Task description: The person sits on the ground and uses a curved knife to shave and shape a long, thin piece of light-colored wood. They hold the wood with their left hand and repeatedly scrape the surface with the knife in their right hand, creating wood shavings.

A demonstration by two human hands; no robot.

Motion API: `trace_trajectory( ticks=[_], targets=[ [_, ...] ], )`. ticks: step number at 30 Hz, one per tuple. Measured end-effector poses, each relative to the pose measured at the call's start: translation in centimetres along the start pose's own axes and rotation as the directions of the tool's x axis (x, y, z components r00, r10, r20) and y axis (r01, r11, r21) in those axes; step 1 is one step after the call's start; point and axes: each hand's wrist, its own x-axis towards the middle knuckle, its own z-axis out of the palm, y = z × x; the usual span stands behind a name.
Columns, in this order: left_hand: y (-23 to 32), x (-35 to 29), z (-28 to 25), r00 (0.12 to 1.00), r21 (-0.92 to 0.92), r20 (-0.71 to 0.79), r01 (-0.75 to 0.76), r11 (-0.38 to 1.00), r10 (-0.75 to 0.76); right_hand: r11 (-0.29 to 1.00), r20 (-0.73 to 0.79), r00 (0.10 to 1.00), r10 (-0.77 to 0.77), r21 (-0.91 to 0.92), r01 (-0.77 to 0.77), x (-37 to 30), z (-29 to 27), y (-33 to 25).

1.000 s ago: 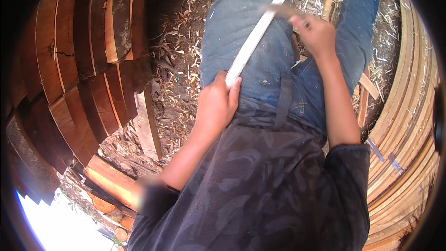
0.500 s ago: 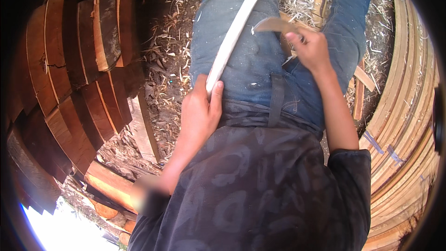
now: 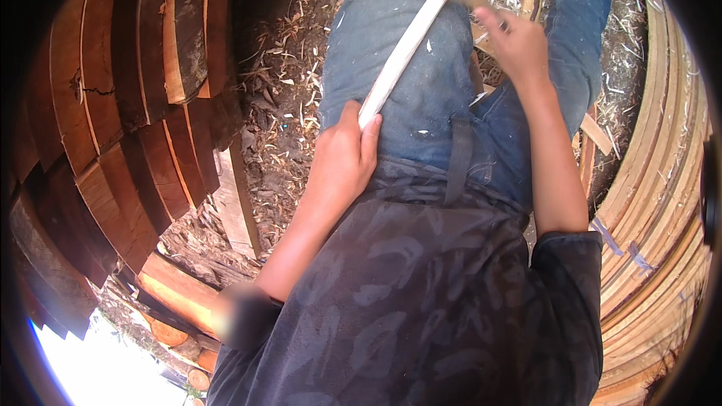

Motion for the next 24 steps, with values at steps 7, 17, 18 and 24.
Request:
trace_trajectory(
  ticks=[7,17,18,24],
  targets=[
    [0.0,0.4,0.2,0.999,0.012,-0.032,-0.011,1.000,0.012,0.907,-0.041,0.920,-0.389,-0.190,0.375,-1.0,1.3,-0.1],
    [0.0,0.3,0.5,0.999,0.055,-0.020,-0.030,0.998,0.031,0.943,0.053,0.948,-0.314,-0.095,0.318,-1.8,1.3,0.2],
    [0.0,0.2,0.5,0.999,0.050,-0.022,-0.026,0.998,0.027,0.942,-0.009,0.947,-0.320,-0.108,0.317,-1.3,1.6,0.5],
    [0.1,0.1,0.5,0.999,0.094,-0.035,-0.033,0.995,0.036,0.953,-0.106,0.954,0.280,0.146,-0.264,1.5,1.7,4.0]
  ],
)
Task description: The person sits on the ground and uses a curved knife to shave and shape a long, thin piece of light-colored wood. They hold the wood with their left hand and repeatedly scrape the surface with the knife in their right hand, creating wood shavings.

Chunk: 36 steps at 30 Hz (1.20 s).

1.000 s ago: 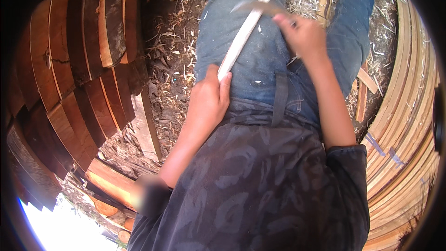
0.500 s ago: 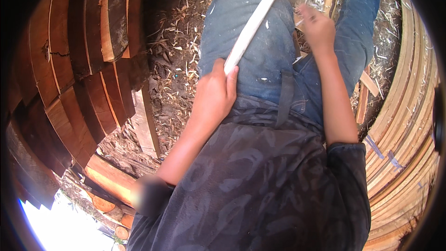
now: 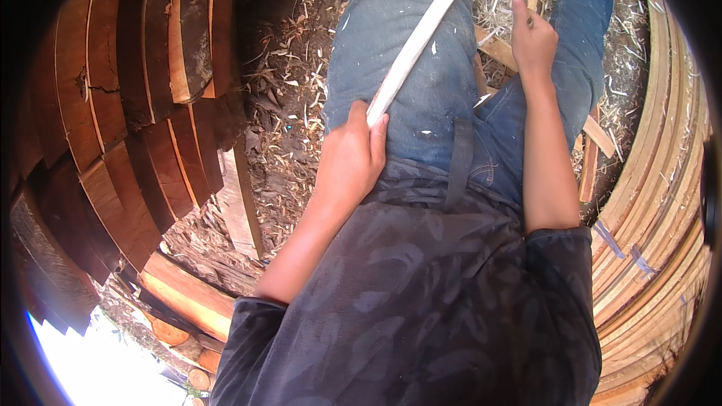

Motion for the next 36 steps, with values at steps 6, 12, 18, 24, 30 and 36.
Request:
trace_trajectory(
  ticks=[6,12,18,24,30,36],
  targets=[
    [-0.2,0.2,-0.1,0.999,-0.091,0.019,0.027,0.996,-0.025,0.854,0.145,0.850,-0.506,-0.051,0.517,-3.2,0.3,-3.1],
    [-0.4,0.7,-0.5,0.999,-0.131,0.035,0.009,0.991,-0.005,0.938,-0.301,0.921,0.245,0.313,-0.148,4.2,-3.1,2.5],
    [-1.1,1.1,-0.9,0.987,-0.257,0.155,0.076,0.964,-0.037,0.891,0.116,0.884,-0.453,0.027,0.453,-2.9,-2.1,-4.5],
    [-1.0,1.4,-1.2,0.980,-0.206,0.184,0.117,0.972,-0.078,0.900,0.024,0.918,-0.395,-0.187,0.393,-3.0,1.2,-3.6],
    [-1.3,1.6,-1.0,0.990,-0.186,0.134,0.061,0.981,-0.036,0.998,-0.209,0.978,-0.010,0.057,0.022,3.9,-2.3,1.9],
    [-1.1,1.8,-0.8,0.994,-0.220,0.110,0.033,0.975,-0.009,0.802,0.157,0.799,-0.581,-0.058,0.594,-2.3,-0.9,-3.4]
  ],
)
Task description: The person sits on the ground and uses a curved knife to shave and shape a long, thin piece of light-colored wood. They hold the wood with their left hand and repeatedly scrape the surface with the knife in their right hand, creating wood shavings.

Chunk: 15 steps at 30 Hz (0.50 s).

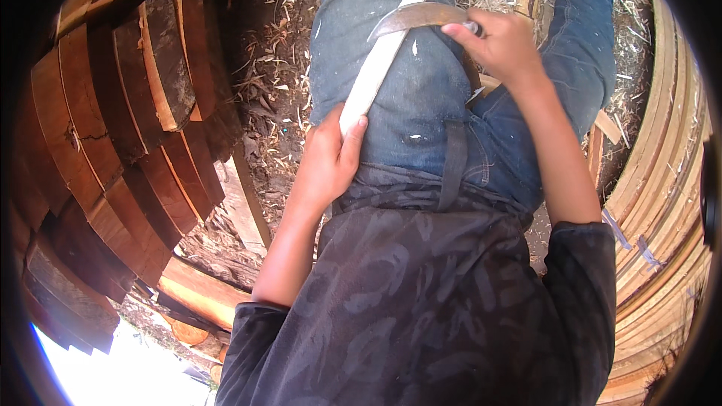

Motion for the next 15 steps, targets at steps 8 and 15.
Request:
trace_trajectory(
  ticks=[8,15],
  targets=[
    [1.0,0.2,-0.2,0.998,0.038,-0.023,0.063,0.997,-0.062,0.970,-0.211,0.961,0.177,-0.127,-0.206,1.0,1.9,2.9],
    [0.3,0.0,0.2,1.000,0.013,-0.029,0.002,1.000,-0.001,0.870,-0.120,0.869,0.481,0.190,-0.455,0.8,-0.6,5.1]
  ],
)
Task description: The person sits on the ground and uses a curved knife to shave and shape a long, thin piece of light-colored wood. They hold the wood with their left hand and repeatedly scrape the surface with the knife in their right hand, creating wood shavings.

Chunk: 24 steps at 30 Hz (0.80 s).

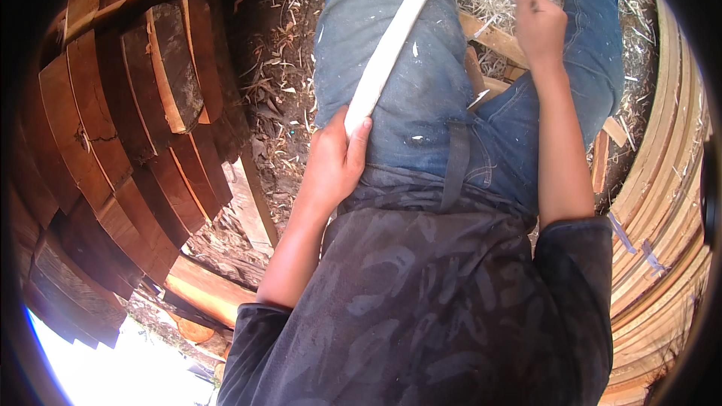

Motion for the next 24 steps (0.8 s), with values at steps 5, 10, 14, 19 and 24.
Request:
trace_trajectory(
  ticks=[5,10,14,19,24],
  targets=[
    [0.0,0.4,-0.2,0.997,0.009,0.052,0.054,0.998,-0.055,0.858,0.132,0.865,-0.484,-0.125,0.498,-2.6,2.7,-3.1],
    [0.0,0.7,-0.6,0.986,-0.037,0.111,0.126,0.991,-0.121,0.892,-0.074,0.914,-0.400,-0.260,0.369,-1.2,3.7,-0.5],
    [-0.4,0.7,-0.8,0.982,-0.088,0.143,0.136,0.987,-0.123,0.930,-0.044,0.957,-0.287,-0.253,0.267,-2.7,3.5,-1.5],
    [-0.4,0.7,-1.1,0.973,-0.108,0.180,0.168,0.980,-0.147,0.945,-0.121,0.975,-0.189,-0.293,0.147,-1.8,3.7,-0.6],
    [-0.7,0.7,-0.8,0.979,-0.193,0.192,0.106,0.975,-0.069,0.979,-0.308,0.951,0.038,-0.180,-0.098,2.9,0.5,4.8]
  ],
)
